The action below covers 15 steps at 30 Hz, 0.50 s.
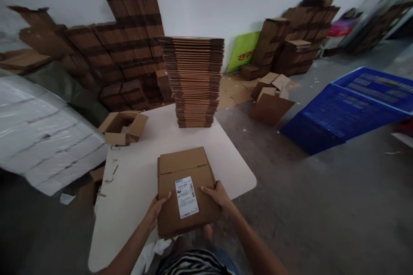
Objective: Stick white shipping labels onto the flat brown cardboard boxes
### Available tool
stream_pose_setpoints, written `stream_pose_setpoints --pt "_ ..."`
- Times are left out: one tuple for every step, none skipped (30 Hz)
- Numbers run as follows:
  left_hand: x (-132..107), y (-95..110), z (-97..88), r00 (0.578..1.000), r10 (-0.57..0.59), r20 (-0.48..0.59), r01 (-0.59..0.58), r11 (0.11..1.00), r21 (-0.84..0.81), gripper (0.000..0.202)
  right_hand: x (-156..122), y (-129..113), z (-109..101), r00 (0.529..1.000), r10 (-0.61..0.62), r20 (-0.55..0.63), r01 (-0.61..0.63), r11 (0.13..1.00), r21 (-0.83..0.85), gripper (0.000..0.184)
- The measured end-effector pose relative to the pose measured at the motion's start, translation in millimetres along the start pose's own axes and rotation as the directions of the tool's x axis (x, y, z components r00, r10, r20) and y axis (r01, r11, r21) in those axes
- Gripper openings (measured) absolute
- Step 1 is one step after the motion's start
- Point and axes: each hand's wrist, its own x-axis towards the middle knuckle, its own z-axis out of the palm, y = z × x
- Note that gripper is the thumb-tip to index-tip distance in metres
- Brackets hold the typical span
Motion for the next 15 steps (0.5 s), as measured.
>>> stream_pose_setpoints --pt "-2.0 4.1 0.8 0.999 0.049 -0.018 -0.049 0.999 0.016 0.063 -0.6 -5.3 -1.8 0.999 -0.053 0.014 0.053 0.998 0.032 0.061" --pt "-3.9 7.8 0.8 0.995 0.098 -0.037 -0.097 0.995 0.034 0.067 -0.9 -10.5 -3.2 0.994 -0.111 0.026 0.109 0.992 0.062 0.066" --pt "-5.6 10.8 0.1 0.989 0.140 -0.052 -0.137 0.989 0.052 0.072 -0.5 -15.1 -4.1 0.985 -0.167 0.042 0.163 0.983 0.087 0.074" --pt "-6.9 13.0 -1.3 0.983 0.172 -0.060 -0.168 0.983 0.071 0.075 0.4 -18.8 -4.4 0.972 -0.225 0.063 0.217 0.969 0.114 0.082" --pt "-8.0 14.0 -2.9 0.979 0.194 -0.059 -0.188 0.978 0.091 0.076 1.9 -21.3 -3.9 0.956 -0.278 0.090 0.264 0.954 0.139 0.089" --pt "-8.8 13.9 -4.7 0.976 0.209 -0.053 -0.203 0.973 0.110 0.076 3.6 -22.4 -2.6 0.939 -0.321 0.121 0.300 0.940 0.161 0.093" --pt "-9.6 12.8 -6.3 0.974 0.222 -0.044 -0.215 0.968 0.128 0.073 5.1 -22.5 -0.5 0.924 -0.351 0.152 0.324 0.929 0.178 0.095" --pt "-10.4 10.9 -7.5 0.971 0.235 -0.039 -0.227 0.963 0.144 0.069 6.2 -21.8 2.3 0.912 -0.371 0.177 0.338 0.922 0.190 0.092" --pt "-11.5 8.5 -8.2 0.967 0.252 -0.039 -0.243 0.957 0.160 0.066 6.6 -20.9 5.5 0.903 -0.383 0.194 0.346 0.917 0.197 0.088" --pt "-12.9 6.1 -8.4 0.961 0.273 -0.044 -0.261 0.950 0.173 0.064 6.0 -20.2 8.6 0.899 -0.388 0.202 0.351 0.915 0.197 0.082" --pt "-14.7 4.1 -8.0 0.954 0.297 -0.051 -0.283 0.941 0.184 0.063 4.4 -20.0 11.5 0.897 -0.393 0.203 0.357 0.914 0.194 0.076" --pt "-16.9 2.9 -7.2 0.945 0.321 -0.057 -0.306 0.933 0.191 0.063 1.9 -20.6 13.8 0.893 -0.405 0.198 0.368 0.909 0.198 0.072" --pt "-19.5 2.6 -6.0 0.936 0.346 -0.062 -0.329 0.924 0.196 0.062 -1.5 -22.2 15.2 0.888 -0.418 0.193 0.381 0.902 0.204 0.070" --pt "-22.6 3.5 -4.6 0.926 0.372 -0.065 -0.353 0.915 0.197 0.061 -5.6 -24.9 15.6 0.882 -0.433 0.185 0.395 0.894 0.210 0.070" --pt "-26.0 5.8 -3.1 0.916 0.396 -0.066 -0.377 0.905 0.198 0.059 -10.4 -29.0 14.7 0.878 -0.446 0.175 0.407 0.887 0.220 0.072"
